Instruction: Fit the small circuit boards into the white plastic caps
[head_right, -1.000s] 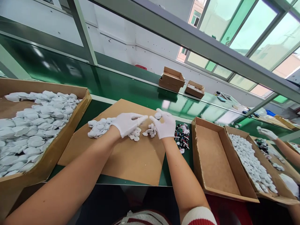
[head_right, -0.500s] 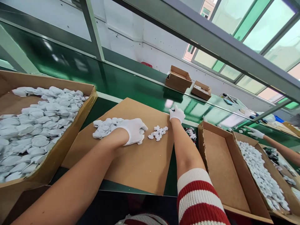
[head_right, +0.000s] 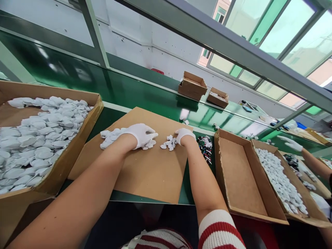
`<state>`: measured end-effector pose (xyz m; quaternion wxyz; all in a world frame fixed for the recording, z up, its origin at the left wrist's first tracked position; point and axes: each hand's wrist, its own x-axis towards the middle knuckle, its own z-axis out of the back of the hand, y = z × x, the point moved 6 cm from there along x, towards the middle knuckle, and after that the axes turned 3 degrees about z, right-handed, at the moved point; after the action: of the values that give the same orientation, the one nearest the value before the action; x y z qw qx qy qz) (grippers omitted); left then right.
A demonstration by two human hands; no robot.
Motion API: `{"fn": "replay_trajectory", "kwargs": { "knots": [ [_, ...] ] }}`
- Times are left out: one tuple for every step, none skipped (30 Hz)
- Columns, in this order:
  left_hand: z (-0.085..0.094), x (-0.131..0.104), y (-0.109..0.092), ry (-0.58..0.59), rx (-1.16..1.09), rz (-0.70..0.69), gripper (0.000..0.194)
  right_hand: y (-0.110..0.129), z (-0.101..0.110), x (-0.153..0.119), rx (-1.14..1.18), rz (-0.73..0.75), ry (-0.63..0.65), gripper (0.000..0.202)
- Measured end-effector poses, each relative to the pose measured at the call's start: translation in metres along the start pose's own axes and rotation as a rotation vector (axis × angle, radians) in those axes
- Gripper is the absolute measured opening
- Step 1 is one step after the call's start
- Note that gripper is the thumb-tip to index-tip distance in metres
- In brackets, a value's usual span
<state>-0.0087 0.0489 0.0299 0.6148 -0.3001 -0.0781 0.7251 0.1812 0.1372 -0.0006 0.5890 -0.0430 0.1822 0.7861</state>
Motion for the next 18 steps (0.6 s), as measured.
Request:
{"fn": "replay_trajectory", "kwargs": {
  "knots": [
    [0.000,-0.003,0.000,0.017,0.042,0.008,0.035,-0.002,-0.004,-0.008,0.011,0.005,0.001,0.050],
    [0.001,-0.006,0.001,0.026,0.094,0.025,0.037,-0.003,-0.008,-0.016,0.023,0.003,-0.012,0.046],
    [0.001,-0.008,0.002,0.022,0.135,0.040,0.040,-0.005,-0.010,-0.022,0.037,-0.004,-0.031,0.043],
    [0.001,-0.010,0.003,0.008,0.146,0.041,0.044,-0.007,-0.012,-0.028,0.052,-0.012,-0.053,0.041],
    [-0.001,-0.011,0.004,0.001,0.136,0.035,0.049,-0.009,-0.014,-0.033,0.068,-0.021,-0.074,0.039],
    [-0.003,-0.012,0.005,0.003,0.117,0.020,0.052,-0.010,-0.015,-0.038,0.086,-0.027,-0.091,0.039],
    [-0.006,-0.012,0.006,0.006,0.094,-0.001,0.053,-0.011,-0.016,-0.042,0.105,-0.031,-0.105,0.039],
    [-0.008,-0.011,0.007,0.010,0.073,-0.025,0.054,-0.012,-0.017,-0.046,0.124,-0.036,-0.120,0.041],
    [-0.010,-0.011,0.008,0.014,0.062,-0.042,0.053,-0.014,-0.017,-0.050,0.142,-0.043,-0.138,0.043],
    [-0.011,-0.010,0.010,0.014,0.066,-0.036,0.052,-0.014,-0.017,-0.053,0.158,-0.048,-0.159,0.046],
    [-0.010,-0.010,0.012,0.008,0.085,-0.004,0.049,-0.014,-0.017,-0.056,0.174,-0.050,-0.183,0.049],
    [-0.010,-0.011,0.014,0.002,0.114,0.050,0.047,-0.014,-0.018,-0.059,0.190,-0.047,-0.205,0.051],
    [-0.009,-0.011,0.015,0.000,0.146,0.105,0.045,-0.013,-0.018,-0.061,0.204,-0.039,-0.225,0.051],
    [-0.009,-0.012,0.014,0.012,0.175,0.135,0.043,-0.012,-0.019,-0.063,0.218,-0.026,-0.241,0.049],
    [-0.010,-0.012,0.011,0.034,0.197,0.135,0.041,-0.010,-0.020,-0.063,0.231,-0.011,-0.252,0.046],
    [-0.013,-0.011,0.007,0.068,0.212,0.106,0.039,-0.008,-0.021,-0.064,0.238,0.002,-0.259,0.042],
    [-0.017,-0.010,0.001,0.104,0.219,0.055,0.037,-0.007,-0.021,-0.064,0.247,0.010,-0.274,0.040],
    [-0.021,-0.009,-0.004,0.129,0.222,0.002,0.035,-0.006,-0.021,-0.064,0.262,0.012,-0.298,0.040]
  ]
}}
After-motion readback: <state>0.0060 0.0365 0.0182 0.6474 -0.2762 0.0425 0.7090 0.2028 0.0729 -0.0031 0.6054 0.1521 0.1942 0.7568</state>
